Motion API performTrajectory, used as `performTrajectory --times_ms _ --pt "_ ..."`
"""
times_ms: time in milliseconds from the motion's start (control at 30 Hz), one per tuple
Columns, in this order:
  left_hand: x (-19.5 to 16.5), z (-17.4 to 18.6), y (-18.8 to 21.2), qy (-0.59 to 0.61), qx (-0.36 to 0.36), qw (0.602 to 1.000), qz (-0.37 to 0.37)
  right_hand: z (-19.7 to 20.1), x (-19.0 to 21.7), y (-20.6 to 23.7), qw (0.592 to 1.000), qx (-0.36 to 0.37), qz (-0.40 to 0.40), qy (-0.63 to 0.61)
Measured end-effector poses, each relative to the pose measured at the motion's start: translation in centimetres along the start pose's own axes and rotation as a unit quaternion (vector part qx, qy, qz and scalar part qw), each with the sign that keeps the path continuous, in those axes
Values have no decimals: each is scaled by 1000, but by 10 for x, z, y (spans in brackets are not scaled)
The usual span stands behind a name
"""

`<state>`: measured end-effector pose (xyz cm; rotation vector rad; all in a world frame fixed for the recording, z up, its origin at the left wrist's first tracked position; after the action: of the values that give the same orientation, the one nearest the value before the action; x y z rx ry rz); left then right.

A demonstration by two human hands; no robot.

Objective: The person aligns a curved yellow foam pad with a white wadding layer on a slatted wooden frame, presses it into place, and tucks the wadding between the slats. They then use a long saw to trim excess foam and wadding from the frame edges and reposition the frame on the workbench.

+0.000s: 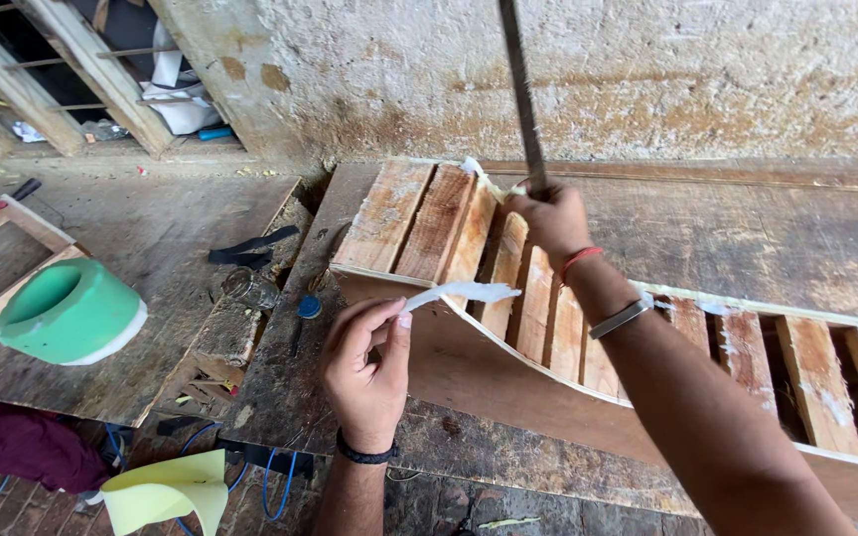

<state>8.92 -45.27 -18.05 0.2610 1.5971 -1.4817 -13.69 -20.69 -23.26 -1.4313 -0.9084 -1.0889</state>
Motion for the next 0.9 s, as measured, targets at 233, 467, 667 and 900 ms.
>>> performTrajectory --times_ms 233,467,667,900 --pt "8 -1 -12 8 17 1000 -22 -24 59 -30 992 67 -90 61" --pt "18 13 -8 26 20 999 -7 5 58 9 986 25 -107 124" --pt "20 4 -7 62 37 997 -6 24 6 62 973 23 -137 183" --pt "7 -10 6 59 82 994 -37 25 -20 61 954 8 -23 300"
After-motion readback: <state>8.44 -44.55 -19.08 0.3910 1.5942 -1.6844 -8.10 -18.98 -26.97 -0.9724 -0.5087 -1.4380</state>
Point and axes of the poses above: each hand's wrist, its own y-axis away from the middle knuckle, its own z-axis out of the back of the hand, x = y × z, the point moved 2 cm from there along -y, towards the middle knuckle, and after that the axes turned 5 degrees about z, right-handed, at the moved point
